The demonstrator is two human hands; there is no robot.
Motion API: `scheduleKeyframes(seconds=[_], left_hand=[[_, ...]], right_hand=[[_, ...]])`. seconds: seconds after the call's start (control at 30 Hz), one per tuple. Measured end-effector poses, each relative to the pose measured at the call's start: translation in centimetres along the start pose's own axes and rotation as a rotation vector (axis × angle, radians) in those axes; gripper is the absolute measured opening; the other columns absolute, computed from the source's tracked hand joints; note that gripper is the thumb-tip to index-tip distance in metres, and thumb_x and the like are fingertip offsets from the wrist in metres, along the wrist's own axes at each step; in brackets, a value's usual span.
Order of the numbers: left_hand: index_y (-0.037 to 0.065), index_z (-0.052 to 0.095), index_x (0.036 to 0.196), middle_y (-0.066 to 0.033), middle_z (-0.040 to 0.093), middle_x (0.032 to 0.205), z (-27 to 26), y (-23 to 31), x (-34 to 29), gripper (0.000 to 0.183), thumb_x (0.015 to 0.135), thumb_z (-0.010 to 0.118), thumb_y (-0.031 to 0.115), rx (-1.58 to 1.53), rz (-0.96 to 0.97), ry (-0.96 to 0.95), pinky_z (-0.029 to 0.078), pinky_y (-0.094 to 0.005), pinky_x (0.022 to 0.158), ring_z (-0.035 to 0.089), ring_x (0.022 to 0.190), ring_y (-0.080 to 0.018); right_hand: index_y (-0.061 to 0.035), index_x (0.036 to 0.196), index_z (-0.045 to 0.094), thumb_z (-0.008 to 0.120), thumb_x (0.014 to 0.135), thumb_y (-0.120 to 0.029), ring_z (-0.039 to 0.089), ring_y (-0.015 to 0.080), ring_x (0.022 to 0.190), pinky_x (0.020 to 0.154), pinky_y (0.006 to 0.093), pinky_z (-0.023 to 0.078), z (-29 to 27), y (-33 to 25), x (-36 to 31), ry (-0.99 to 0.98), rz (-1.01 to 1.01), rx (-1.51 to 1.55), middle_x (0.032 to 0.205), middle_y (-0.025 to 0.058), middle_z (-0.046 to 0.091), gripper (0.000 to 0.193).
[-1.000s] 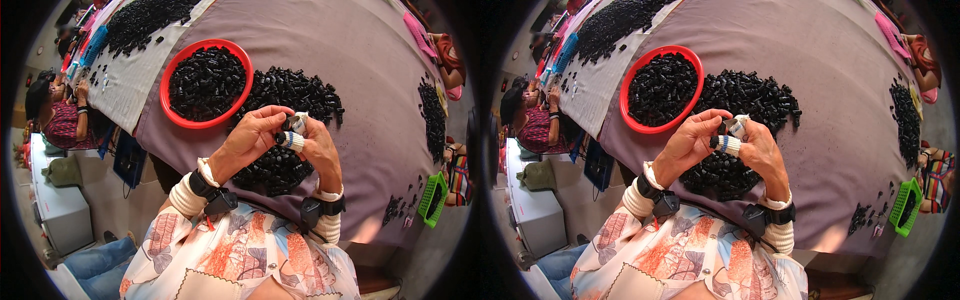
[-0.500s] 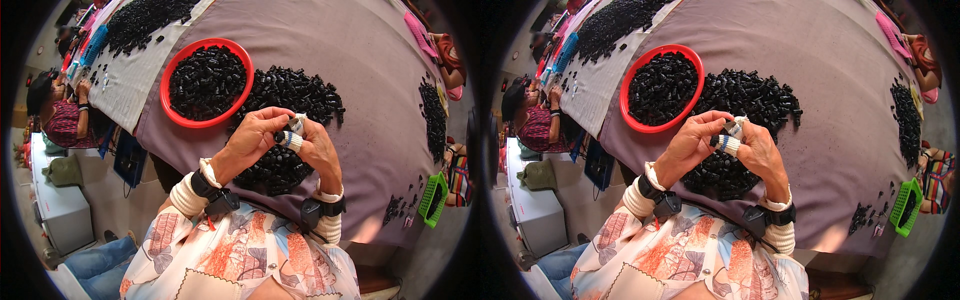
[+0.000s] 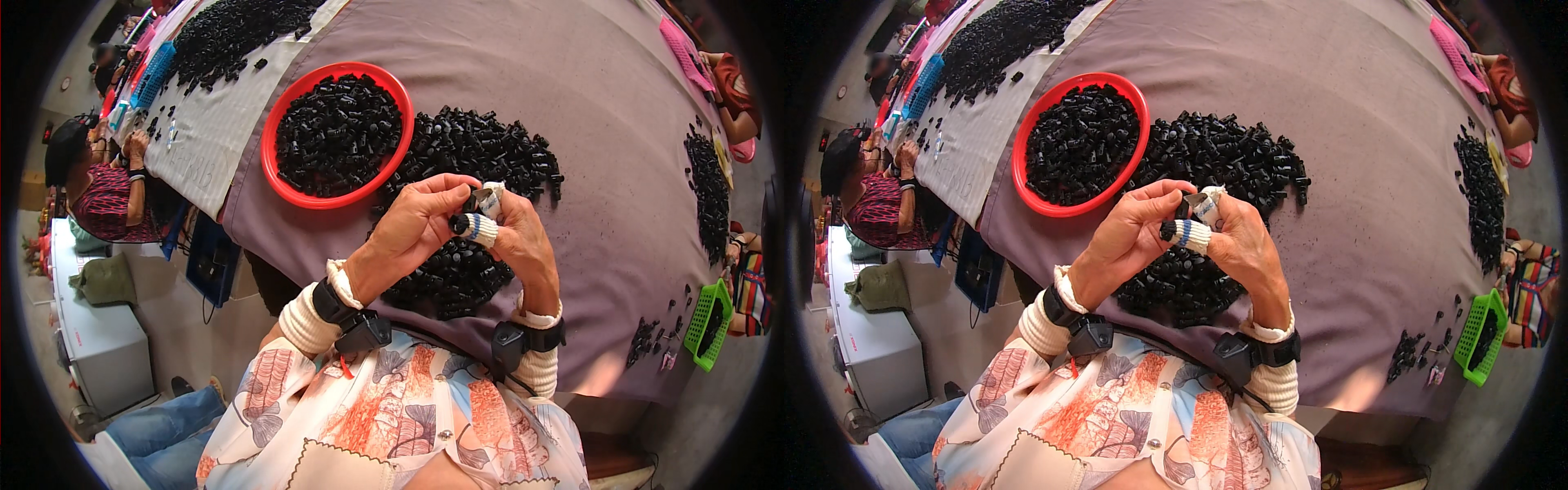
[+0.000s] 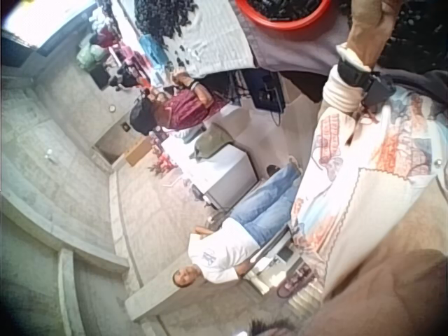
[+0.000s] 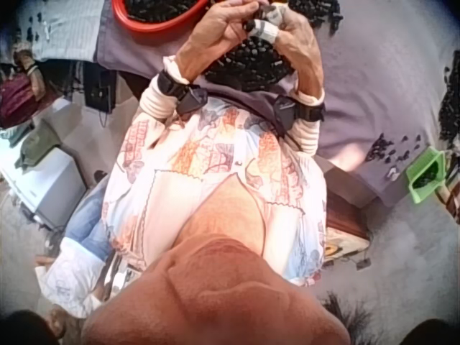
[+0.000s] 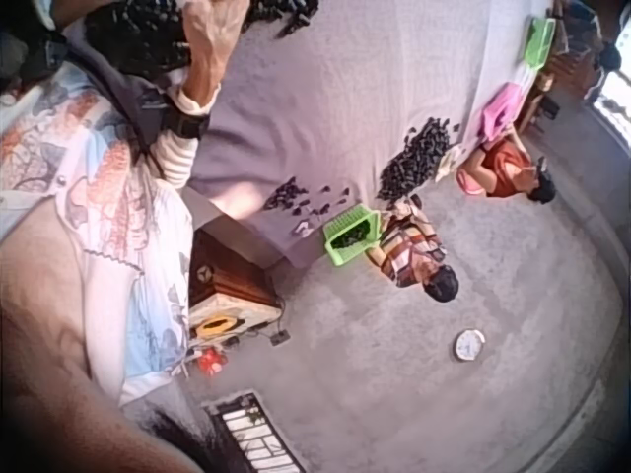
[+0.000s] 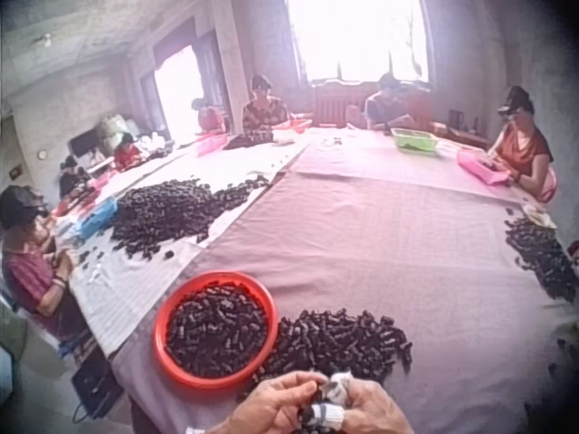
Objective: Assemble small black plastic components by hand at a manufacturing table.
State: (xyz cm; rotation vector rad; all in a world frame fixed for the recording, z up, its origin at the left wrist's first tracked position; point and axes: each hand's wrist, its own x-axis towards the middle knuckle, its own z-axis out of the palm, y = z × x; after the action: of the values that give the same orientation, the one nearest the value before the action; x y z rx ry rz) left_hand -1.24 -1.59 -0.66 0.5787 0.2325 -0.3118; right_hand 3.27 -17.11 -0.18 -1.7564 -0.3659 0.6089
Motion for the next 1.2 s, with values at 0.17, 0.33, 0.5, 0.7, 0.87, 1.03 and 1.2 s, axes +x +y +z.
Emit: scheduleKeyframes(seconds=[0.17, 0.33, 0.5, 0.7, 0.87, 1.03, 1.2], left_hand=[[0.001, 0.056, 0.103, -0.0053, 0.061, 0.088, 0.1, -0.1, 0.0, 0.018, 0.088, 0.053, 0.011, 0.023, 0.004, 0.016, 0.051, -0.0229, 0.064, 0.06, 0.076, -0.0099], [0.001, 0.056, 0.102, -0.0053, 0.061, 0.089, -0.1, -0.2, 0.1, 0.018, 0.088, 0.054, 0.011, 0.039, 0.004, 0.022, 0.05, -0.0225, 0.064, 0.06, 0.077, -0.0097], [0.001, 0.057, 0.101, -0.004, 0.061, 0.09, -0.1, -0.4, 0.0, 0.017, 0.087, 0.055, 0.011, 0.089, 0.019, 0.057, 0.05, -0.0222, 0.064, 0.06, 0.077, -0.0092], [0.002, 0.058, 0.099, -0.0028, 0.061, 0.089, 0.3, -0.7, 0.0, 0.015, 0.087, 0.055, 0.01, 0.119, 0.052, 0.075, 0.049, -0.0222, 0.066, 0.059, 0.078, -0.0081], [0.001, 0.057, 0.099, -0.0034, 0.061, 0.089, 0.4, -0.9, -0.1, 0.015, 0.087, 0.055, 0.01, 0.171, 0.105, 0.083, 0.049, -0.0224, 0.067, 0.059, 0.078, -0.0084], [0.001, 0.057, 0.099, -0.0039, 0.061, 0.09, 0.4, -0.7, 0.0, 0.015, 0.087, 0.055, 0.01, 0.161, 0.091, 0.075, 0.049, -0.0225, 0.068, 0.059, 0.078, -0.0089], [0.001, 0.057, 0.1, -0.0042, 0.061, 0.09, 0.3, -0.8, -0.1, 0.016, 0.087, 0.054, 0.01, 0.197, 0.151, 0.076, 0.049, -0.0229, 0.069, 0.059, 0.08, -0.0095]], right_hand=[[-0.0013, 0.076, 0.056, 0.074, 0.067, -0.029, 0.042, 0.0082, 0.055, 0.049, 0.0249, 0.035, 0.0, 0.4, -0.1, 0.006, 0.005, 0.01, 0.062, 0.0, 0.048, 0.034], [-0.0003, 0.076, 0.056, 0.074, 0.068, -0.028, 0.043, 0.0091, 0.056, 0.049, 0.0257, 0.036, 0.0, 0.4, -0.1, 0.016, -0.014, -0.023, 0.062, 0.0014, 0.049, 0.034], [-0.0002, 0.076, 0.056, 0.072, 0.07, -0.025, 0.042, 0.009, 0.055, 0.05, 0.0264, 0.036, 0.1, 0.1, -0.2, -0.007, -0.049, -0.061, 0.06, 0.0007, 0.049, 0.03], [-0.0002, 0.073, 0.055, 0.071, 0.072, -0.026, 0.041, 0.0084, 0.055, 0.049, 0.0265, 0.036, 0.0, 0.5, -0.2, -0.022, -0.061, -0.041, 0.058, 0.0001, 0.047, 0.03], [-0.0008, 0.072, 0.055, 0.069, 0.074, -0.027, 0.04, 0.0073, 0.053, 0.047, 0.0259, 0.034, -0.1, 0.6, -0.1, -0.065, -0.018, -0.034, 0.057, -0.0008, 0.046, 0.03], [-0.0012, 0.071, 0.055, 0.068, 0.075, -0.026, 0.039, 0.0064, 0.053, 0.046, 0.0255, 0.033, 0.0, 0.2, -0.1, -0.064, 0.006, 0.03, 0.056, -0.0014, 0.045, 0.028], [-0.0013, 0.069, 0.054, 0.068, 0.075, -0.026, 0.04, 0.0062, 0.053, 0.047, 0.0255, 0.034, 0.2, 0.0, 0.1, -0.059, -0.079, 0.0, 0.056, -0.0025, 0.046, 0.028]])
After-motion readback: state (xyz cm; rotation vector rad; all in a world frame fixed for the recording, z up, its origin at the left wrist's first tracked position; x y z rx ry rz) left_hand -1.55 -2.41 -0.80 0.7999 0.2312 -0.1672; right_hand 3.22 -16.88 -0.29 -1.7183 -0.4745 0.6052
